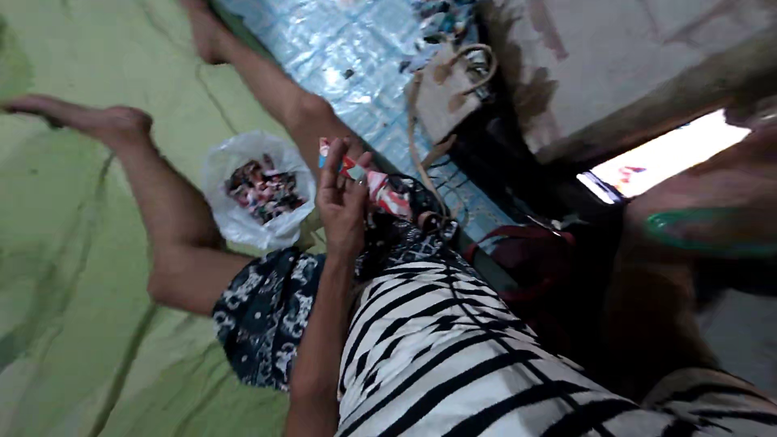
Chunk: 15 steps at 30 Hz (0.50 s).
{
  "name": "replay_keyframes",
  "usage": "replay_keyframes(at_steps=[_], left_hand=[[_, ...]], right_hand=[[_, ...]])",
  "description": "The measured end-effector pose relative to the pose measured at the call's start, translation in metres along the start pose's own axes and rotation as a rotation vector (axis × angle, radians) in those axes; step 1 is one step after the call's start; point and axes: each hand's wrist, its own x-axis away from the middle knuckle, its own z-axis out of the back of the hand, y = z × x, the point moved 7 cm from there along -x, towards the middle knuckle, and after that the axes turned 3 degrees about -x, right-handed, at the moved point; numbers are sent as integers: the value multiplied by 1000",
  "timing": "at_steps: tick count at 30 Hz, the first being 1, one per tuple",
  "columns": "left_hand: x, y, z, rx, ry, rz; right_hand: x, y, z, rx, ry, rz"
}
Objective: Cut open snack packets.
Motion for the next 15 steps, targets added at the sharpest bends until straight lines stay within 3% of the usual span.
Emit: replay_keyframes(at_steps=[3,7,11,15], left_hand=[[5,16,22,-42,79,-74],[14,33,49,-147,171,-120],[26,39,75,-267,234,-29],[36,30,106,-361,236,147]], right_hand=[[27,12,-111,-174,-317,-195],[95,61,-202,-249,-802,-503],[164,95,-254,-375,-971,-1000],[202,95,-290,-485,-1099,-1020]])
